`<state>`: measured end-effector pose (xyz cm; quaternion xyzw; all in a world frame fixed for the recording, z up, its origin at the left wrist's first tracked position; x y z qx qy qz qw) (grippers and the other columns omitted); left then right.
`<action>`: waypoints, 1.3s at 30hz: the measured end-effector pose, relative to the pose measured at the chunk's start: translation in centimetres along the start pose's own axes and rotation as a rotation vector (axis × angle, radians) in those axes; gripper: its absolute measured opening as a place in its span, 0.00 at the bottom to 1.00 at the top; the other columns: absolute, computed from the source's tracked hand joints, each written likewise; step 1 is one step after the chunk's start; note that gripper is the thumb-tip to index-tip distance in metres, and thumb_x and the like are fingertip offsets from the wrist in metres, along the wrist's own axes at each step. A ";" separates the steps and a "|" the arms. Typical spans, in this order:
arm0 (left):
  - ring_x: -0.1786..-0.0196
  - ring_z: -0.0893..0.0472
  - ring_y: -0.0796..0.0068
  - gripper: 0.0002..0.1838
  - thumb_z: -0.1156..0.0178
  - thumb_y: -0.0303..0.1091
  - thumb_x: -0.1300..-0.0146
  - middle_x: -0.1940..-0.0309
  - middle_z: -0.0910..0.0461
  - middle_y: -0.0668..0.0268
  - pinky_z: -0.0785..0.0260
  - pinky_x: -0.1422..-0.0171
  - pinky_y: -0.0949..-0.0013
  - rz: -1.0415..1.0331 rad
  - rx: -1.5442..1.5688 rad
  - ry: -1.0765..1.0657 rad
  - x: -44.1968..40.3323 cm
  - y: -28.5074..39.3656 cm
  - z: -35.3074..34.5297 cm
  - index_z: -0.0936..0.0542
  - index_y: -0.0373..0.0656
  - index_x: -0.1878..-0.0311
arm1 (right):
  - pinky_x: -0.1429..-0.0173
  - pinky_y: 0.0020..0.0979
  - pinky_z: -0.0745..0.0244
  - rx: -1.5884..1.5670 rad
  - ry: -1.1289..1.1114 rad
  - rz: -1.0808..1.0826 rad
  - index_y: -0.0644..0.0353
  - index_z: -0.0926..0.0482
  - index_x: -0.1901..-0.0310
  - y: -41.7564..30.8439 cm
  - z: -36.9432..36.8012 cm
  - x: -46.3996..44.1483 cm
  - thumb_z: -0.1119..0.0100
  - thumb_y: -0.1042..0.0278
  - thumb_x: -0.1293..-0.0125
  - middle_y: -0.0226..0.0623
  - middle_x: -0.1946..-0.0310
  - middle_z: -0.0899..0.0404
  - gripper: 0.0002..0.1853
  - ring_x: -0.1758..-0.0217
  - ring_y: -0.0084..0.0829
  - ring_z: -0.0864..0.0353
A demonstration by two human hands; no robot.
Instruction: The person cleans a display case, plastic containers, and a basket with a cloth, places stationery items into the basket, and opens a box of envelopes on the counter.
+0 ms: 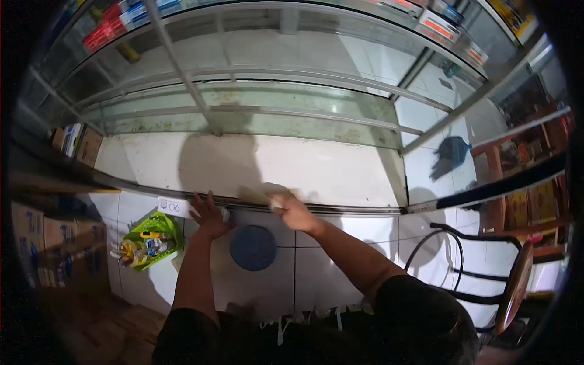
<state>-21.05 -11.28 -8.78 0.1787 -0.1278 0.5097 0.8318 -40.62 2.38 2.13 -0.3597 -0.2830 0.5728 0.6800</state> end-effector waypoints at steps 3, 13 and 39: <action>0.34 0.80 0.39 0.69 0.29 0.59 0.70 0.36 0.83 0.46 0.79 0.37 0.35 -0.003 -0.053 0.032 -0.1 -1.3 -0.2 0.69 0.50 0.33 | 0.54 0.30 0.30 -0.534 -0.077 -0.046 0.58 0.33 0.46 -1.2 -0.6 -2.3 0.48 0.69 0.40 0.39 0.57 0.25 0.19 0.58 0.33 0.24; 0.37 0.86 0.35 0.70 0.32 0.61 0.66 0.39 0.91 0.42 0.83 0.41 0.32 -0.079 0.093 -0.229 1.1 1.0 0.9 0.76 0.50 0.34 | 0.42 0.38 0.37 1.173 0.842 -0.543 0.62 0.37 0.43 13.8 24.2 11.6 0.50 0.65 0.43 0.51 0.47 0.34 0.26 0.44 0.44 0.33; 0.33 0.79 0.43 0.54 0.47 0.68 0.53 0.34 0.81 0.50 0.78 0.36 0.40 -0.058 0.239 -0.157 1.5 0.6 2.8 0.63 0.51 0.32 | 0.50 0.28 0.32 -1.087 0.370 -0.343 0.61 0.33 0.50 -1.6 2.1 -2.1 0.51 0.73 0.37 0.35 0.57 0.26 0.14 0.55 0.28 0.27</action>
Point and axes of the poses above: each hand's wrist, its own x-axis away from the middle knuckle, its own z-axis out of the back of the hand, y = z × x, the point moved 9 cm from there along -x, towards the middle knuckle
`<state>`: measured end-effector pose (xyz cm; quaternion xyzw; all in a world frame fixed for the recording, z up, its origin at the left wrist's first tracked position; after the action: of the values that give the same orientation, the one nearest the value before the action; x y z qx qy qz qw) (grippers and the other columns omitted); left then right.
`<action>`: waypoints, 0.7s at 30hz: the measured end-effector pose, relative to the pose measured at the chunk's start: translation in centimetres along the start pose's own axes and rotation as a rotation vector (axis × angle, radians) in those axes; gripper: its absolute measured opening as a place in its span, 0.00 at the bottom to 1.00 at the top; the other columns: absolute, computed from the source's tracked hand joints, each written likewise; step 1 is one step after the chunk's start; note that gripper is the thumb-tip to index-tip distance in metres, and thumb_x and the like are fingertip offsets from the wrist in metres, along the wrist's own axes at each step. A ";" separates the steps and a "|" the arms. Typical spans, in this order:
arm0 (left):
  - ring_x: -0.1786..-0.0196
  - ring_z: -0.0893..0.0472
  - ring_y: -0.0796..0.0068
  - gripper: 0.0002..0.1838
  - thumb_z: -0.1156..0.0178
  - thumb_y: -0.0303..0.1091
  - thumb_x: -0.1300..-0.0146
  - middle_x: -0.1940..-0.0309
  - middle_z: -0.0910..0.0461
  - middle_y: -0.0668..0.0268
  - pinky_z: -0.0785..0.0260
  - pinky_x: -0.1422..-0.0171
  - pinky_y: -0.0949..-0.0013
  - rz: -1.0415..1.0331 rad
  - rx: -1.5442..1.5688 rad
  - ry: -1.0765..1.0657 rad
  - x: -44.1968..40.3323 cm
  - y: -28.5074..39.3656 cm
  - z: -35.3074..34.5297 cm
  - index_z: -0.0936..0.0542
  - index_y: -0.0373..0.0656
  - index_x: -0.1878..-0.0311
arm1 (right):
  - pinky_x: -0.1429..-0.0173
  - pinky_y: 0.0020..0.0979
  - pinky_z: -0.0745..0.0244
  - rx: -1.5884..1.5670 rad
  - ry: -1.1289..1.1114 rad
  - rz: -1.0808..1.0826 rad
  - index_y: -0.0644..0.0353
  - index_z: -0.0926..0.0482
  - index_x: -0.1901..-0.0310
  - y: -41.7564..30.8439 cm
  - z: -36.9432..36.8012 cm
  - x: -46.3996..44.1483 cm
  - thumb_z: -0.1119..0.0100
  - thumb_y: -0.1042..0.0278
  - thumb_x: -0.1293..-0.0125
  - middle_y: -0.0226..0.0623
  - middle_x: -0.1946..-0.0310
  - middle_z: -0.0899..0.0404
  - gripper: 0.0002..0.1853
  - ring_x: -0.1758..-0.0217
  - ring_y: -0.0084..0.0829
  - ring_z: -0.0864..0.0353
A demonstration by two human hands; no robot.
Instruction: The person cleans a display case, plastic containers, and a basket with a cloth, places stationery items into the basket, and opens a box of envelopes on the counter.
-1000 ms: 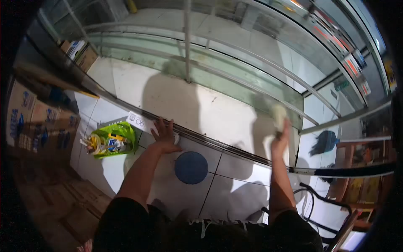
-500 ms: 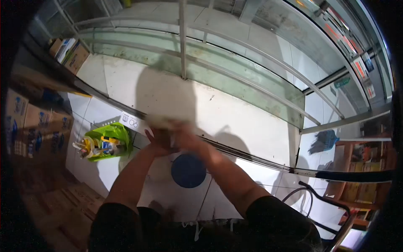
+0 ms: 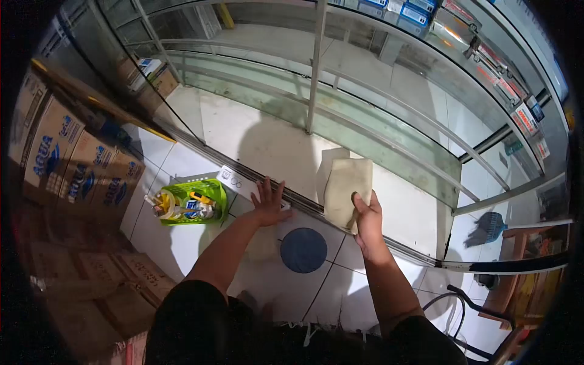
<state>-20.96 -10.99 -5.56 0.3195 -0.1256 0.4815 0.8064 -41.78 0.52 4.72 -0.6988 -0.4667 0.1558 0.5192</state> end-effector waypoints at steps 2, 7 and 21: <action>0.32 0.76 0.43 0.53 0.47 0.67 0.52 0.33 0.78 0.48 0.75 0.34 0.42 -0.003 0.052 -0.014 1.5 1.8 2.0 0.61 0.50 0.31 | 0.50 0.28 0.32 -0.030 -0.001 0.014 0.62 0.32 0.50 -1.5 0.3 0.9 0.51 0.72 0.37 0.36 0.57 0.26 0.14 0.55 0.28 0.27; 0.36 0.49 0.54 0.44 0.51 0.65 0.47 0.39 0.48 0.52 0.56 0.36 0.50 -0.496 0.573 -0.294 4.0 9.4 2.3 0.46 0.44 0.35 | 0.50 0.28 0.33 -0.144 -0.035 -0.040 0.62 0.31 0.51 -4.9 -1.6 3.3 0.51 0.70 0.37 0.35 0.57 0.26 0.13 0.56 0.29 0.27; 0.52 0.27 0.61 0.34 0.44 0.55 0.45 0.52 0.28 0.56 0.32 0.51 0.59 0.074 0.931 0.715 1.1 -3.0 14.6 0.34 0.37 0.43 | 0.43 0.45 0.44 1.615 0.484 0.445 0.63 0.34 0.48 -4.6 18.5 0.5 0.50 0.54 0.41 0.48 0.50 0.35 0.25 0.43 0.47 0.39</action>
<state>-16.31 -20.45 5.00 0.4532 0.3677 0.5917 0.5561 -56.78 11.72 1.24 -0.2061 0.0571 0.3841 0.8982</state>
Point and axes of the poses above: each hand's wrist, its own x-axis away from the middle knuckle, its own z-axis out of the back of the hand, y = z × x, the point moved 9 cm from there along -x, towards the middle knuckle
